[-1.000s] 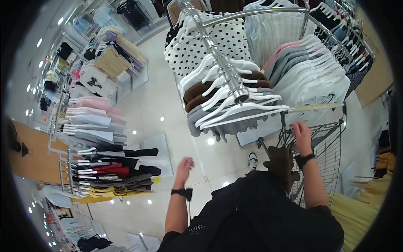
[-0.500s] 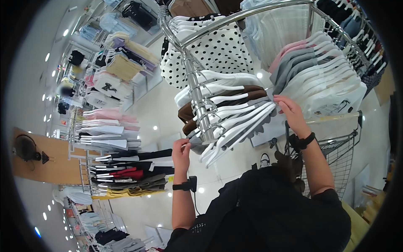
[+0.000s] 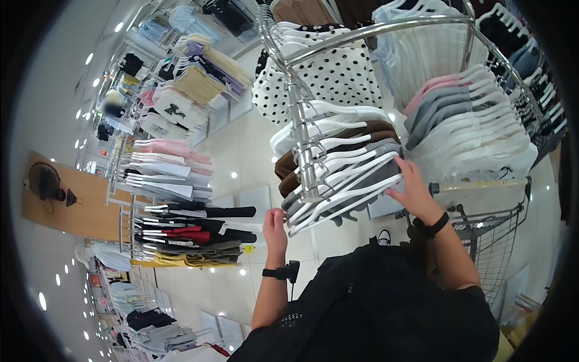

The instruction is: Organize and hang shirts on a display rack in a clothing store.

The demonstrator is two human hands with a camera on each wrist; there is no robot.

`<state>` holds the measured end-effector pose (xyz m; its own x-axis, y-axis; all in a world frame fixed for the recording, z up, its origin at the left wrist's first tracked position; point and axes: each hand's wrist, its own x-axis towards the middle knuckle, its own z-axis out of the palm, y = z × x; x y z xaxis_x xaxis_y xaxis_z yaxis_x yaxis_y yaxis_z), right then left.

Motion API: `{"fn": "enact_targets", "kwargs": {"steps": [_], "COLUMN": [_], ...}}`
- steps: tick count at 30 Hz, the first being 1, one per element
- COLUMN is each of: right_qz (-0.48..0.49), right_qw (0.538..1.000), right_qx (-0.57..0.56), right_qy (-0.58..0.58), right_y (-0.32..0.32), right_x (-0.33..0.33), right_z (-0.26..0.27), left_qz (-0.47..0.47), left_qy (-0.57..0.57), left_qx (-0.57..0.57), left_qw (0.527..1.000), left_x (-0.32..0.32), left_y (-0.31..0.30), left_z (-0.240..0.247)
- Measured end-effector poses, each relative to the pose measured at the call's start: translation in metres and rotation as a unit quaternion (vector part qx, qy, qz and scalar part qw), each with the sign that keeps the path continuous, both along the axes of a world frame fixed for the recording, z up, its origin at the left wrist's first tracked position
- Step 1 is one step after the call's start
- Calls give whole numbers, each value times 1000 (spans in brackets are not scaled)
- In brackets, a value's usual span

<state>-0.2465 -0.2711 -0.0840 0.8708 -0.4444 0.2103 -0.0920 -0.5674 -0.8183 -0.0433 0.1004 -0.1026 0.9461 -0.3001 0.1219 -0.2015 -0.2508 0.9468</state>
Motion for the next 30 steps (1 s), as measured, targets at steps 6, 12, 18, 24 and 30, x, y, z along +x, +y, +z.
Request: {"fn": "enact_targets", "kwargs": {"steps": [6,12,18,24,30], "right_qz": [10,15,-5,-36,-196], "right_qw": [999,1000,999,987,966], "right_qx": [-50,-6,-46,-140,-160], "right_qy": [1,2,21,-63,-56], "right_y": [0,8,26,47,94], "right_x": [5,8,4,-4,-44], "right_z": [-7,-12,-1,-22,-16], "left_qz": [42,60,44,-35,-116], "left_qy": [-53,-18,108,100,46], "left_qx": [58,-7,-133,-72,-63], "left_qw": [996,998,984,992,990], "left_x": [-30,-29,-29,-13,-6], "left_y": [-8,-14,0,33,41], "left_z": [-5,-19,5,-45,-31]}}
